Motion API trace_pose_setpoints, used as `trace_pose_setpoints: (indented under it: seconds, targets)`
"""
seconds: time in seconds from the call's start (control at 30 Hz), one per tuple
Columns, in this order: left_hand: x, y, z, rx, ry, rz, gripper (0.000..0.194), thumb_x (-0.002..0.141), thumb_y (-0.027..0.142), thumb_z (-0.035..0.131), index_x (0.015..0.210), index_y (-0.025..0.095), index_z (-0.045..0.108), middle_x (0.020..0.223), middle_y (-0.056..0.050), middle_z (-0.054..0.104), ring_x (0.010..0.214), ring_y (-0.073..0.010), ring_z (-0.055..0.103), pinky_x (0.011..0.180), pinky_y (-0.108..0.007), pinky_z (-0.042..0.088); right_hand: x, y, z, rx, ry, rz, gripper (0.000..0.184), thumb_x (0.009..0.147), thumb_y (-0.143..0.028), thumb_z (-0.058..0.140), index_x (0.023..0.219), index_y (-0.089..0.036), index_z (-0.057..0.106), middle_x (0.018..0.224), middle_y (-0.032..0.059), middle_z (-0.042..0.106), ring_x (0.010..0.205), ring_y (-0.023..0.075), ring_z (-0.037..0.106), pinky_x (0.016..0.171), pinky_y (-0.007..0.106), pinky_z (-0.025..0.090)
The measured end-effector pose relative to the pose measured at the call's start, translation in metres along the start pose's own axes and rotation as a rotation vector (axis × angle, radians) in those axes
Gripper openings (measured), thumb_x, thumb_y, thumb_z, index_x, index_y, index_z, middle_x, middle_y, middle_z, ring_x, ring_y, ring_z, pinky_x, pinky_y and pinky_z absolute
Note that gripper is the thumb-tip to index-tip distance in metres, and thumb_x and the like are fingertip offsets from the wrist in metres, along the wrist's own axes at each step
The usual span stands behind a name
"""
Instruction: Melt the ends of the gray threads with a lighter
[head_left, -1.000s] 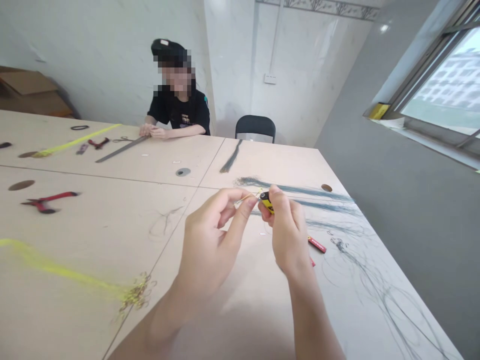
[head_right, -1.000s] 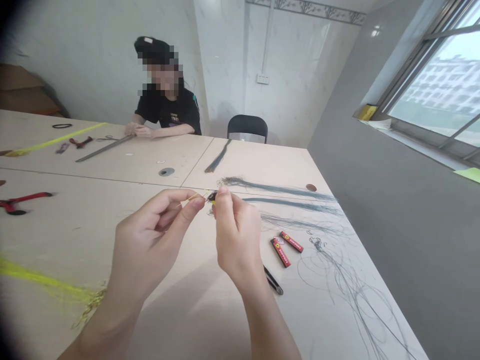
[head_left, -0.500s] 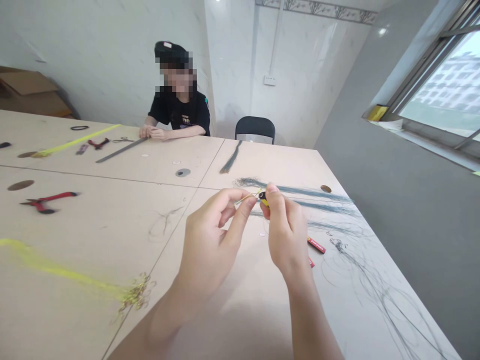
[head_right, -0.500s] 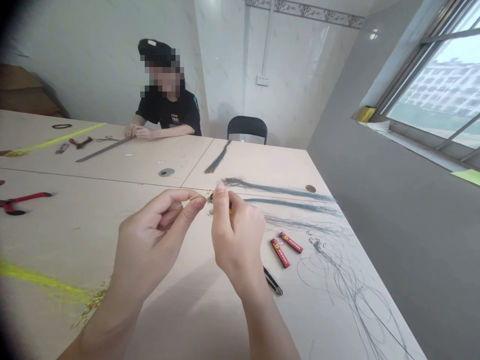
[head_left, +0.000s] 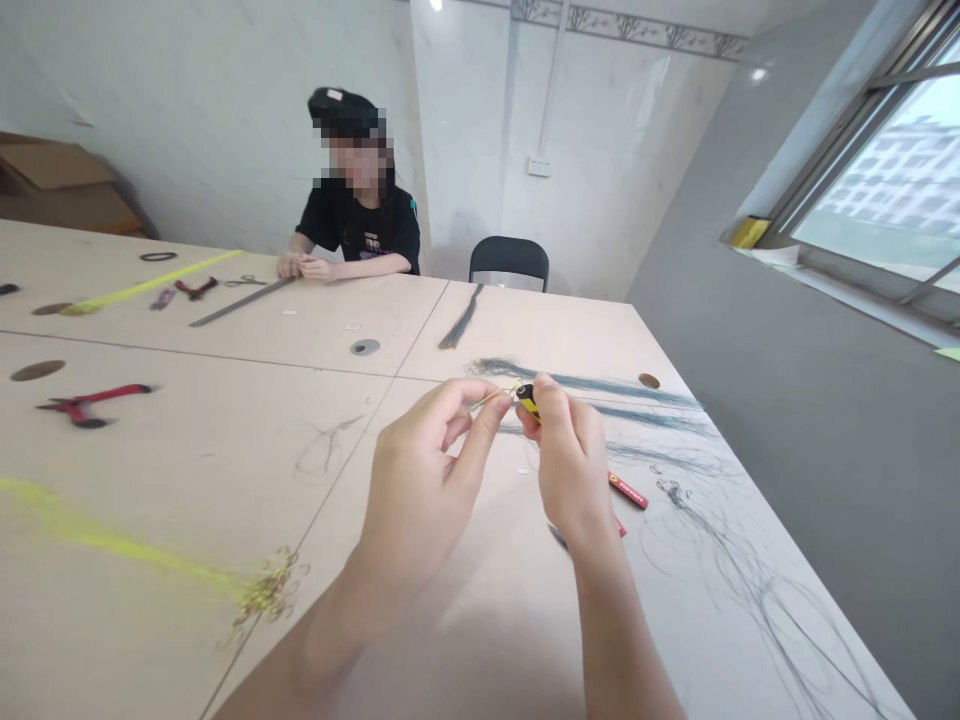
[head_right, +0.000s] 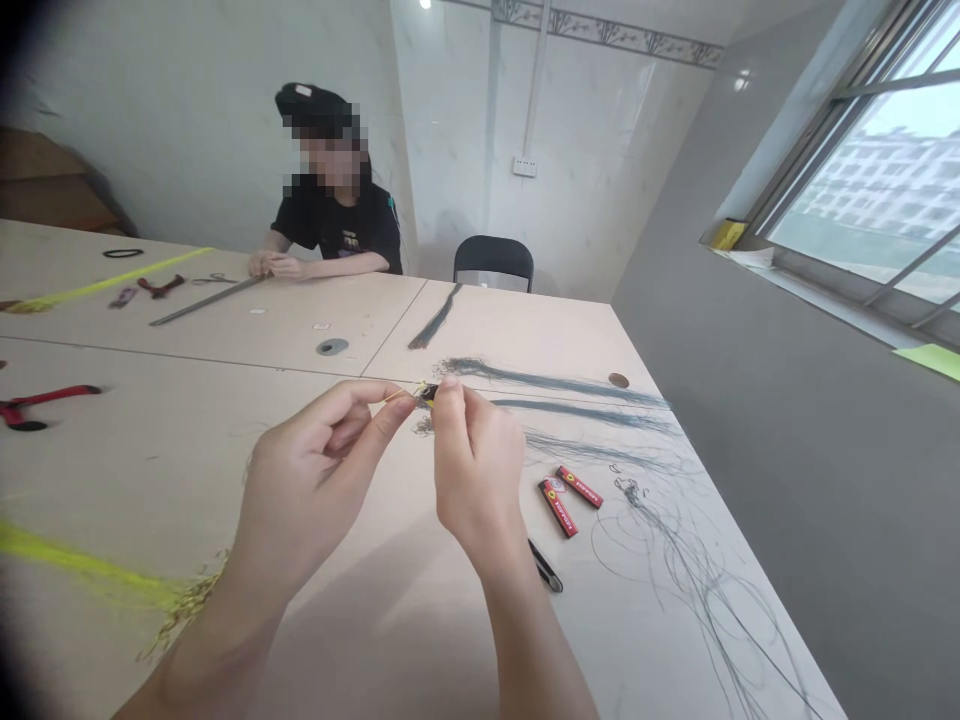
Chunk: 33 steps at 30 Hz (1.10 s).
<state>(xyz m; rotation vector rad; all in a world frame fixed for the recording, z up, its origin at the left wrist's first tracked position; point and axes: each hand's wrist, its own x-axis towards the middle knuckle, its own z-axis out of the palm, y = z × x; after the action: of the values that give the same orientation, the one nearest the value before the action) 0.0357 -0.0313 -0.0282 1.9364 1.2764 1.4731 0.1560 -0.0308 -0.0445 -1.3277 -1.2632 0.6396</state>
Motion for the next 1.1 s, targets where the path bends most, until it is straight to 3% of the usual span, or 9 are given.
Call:
trace_pose_setpoints:
  seconds: [0.47,0.63,0.87,1.0,1.1]
  targets:
    - [0.000,0.001,-0.001,0.009,-0.003,-0.024,0.010,0.091,0.022,0.062,0.085,0.023,0.068,0.052,0.009,0.027,0.047,-0.0067,0.026,0.047,-0.017,0.032,0.004,-0.006,-0.001,-0.076,0.055,0.000,0.054,0.098,-0.056,0.037,0.056,-0.022,0.035,0.049,-0.0042,0.030,0.048,0.0117,0.029,0.050,0.030,0.019]
    - [0.001,0.000,-0.002,0.040,0.003,-0.031,0.011,0.091,0.025,0.061,0.085,0.021,0.069,0.053,0.008,0.027,0.048,-0.0072,0.027,0.046,-0.019,0.027,0.023,0.012,-0.006,0.244,0.076,0.163,0.048,0.091,-0.053,0.046,0.056,-0.023,0.034,0.054,-0.0023,0.034,0.050,0.0114,0.029,0.047,0.028,0.021]
    - [0.006,-0.005,0.001,0.005,-0.059,-0.122,0.016,0.090,0.032,0.060,0.086,0.021,0.070,0.054,0.007,0.030,0.049,-0.0078,0.032,0.048,-0.019,0.029,0.037,0.017,-0.002,0.459,-0.130,0.397,0.040,0.080,-0.048,0.043,0.049,-0.024,0.034,0.049,-0.0066,0.022,0.046,0.0089,0.010,0.041,0.026,0.007]
    - [0.009,-0.006,-0.003,0.009,-0.063,-0.177,0.018,0.090,0.035,0.061,0.085,0.020,0.069,0.055,0.007,0.029,0.048,-0.0076,0.031,0.047,-0.019,0.029,0.034,0.024,0.002,0.394,-0.168,0.427,0.045,0.085,-0.051,0.039,0.050,-0.023,0.033,0.049,-0.0069,0.023,0.045,0.0089,0.012,0.042,0.026,0.010]
    - [0.012,-0.007,-0.007,-0.001,-0.039,-0.195,0.017,0.088,0.035,0.063,0.084,0.020,0.069,0.056,0.007,0.030,0.050,-0.0077,0.032,0.048,-0.019,0.030,0.018,0.045,0.007,0.096,-0.175,0.273,0.054,0.094,-0.061,0.034,0.058,-0.022,0.041,0.053,-0.0035,0.037,0.049,0.0112,0.030,0.048,0.025,0.022]
